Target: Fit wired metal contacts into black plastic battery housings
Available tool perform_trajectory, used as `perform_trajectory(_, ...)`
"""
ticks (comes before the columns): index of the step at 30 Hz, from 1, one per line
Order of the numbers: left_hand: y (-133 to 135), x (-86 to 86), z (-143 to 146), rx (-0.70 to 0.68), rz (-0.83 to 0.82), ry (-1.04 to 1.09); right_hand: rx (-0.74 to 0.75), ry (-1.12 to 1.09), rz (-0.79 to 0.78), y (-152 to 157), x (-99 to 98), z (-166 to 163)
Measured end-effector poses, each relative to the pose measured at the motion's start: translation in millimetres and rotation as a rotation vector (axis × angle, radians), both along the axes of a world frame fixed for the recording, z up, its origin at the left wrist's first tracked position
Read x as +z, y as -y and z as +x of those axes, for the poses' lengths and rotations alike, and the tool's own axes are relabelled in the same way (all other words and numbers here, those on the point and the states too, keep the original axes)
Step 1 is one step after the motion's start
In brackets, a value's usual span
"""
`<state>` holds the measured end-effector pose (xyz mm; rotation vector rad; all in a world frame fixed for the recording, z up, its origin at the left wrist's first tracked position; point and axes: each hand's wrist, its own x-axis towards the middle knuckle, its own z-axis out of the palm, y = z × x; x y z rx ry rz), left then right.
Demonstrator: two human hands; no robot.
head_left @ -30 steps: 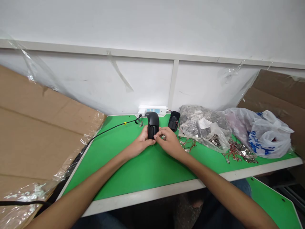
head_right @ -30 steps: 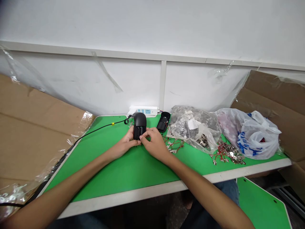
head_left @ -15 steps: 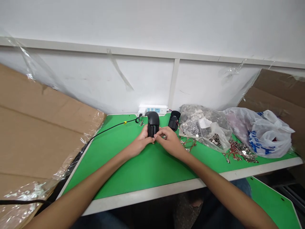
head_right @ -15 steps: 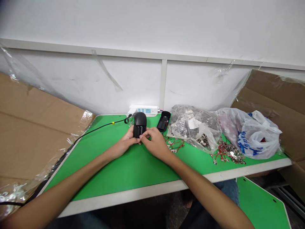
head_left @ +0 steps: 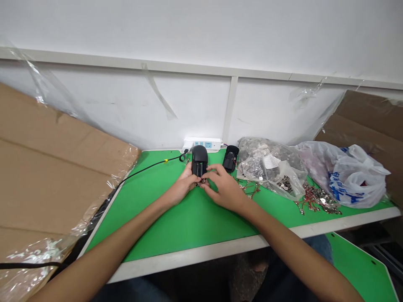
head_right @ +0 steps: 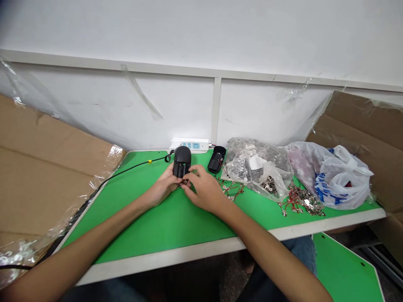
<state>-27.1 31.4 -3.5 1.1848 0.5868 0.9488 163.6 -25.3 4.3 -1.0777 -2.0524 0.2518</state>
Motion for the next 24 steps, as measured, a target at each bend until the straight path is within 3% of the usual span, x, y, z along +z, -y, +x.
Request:
perform_trajectory(3, -0.9, -0.3, -1.3, -0.009, 0.002, 0.047, 0.017, 0.072, 0.075, -0.9, 0.0, 1.3)
perform_trajectory(12, -4.8, -5.6, -7.1, -0.109, 0.013, 0.112, 0.088, -0.054, 0.171, -6.2, -2.9, 2.3)
perform_trajectory(24, -5.1, -8.7, -7.1, -0.111, 0.015, 0.117, 0.044, -0.06, 0.148, -6.5, -6.2, -0.5)
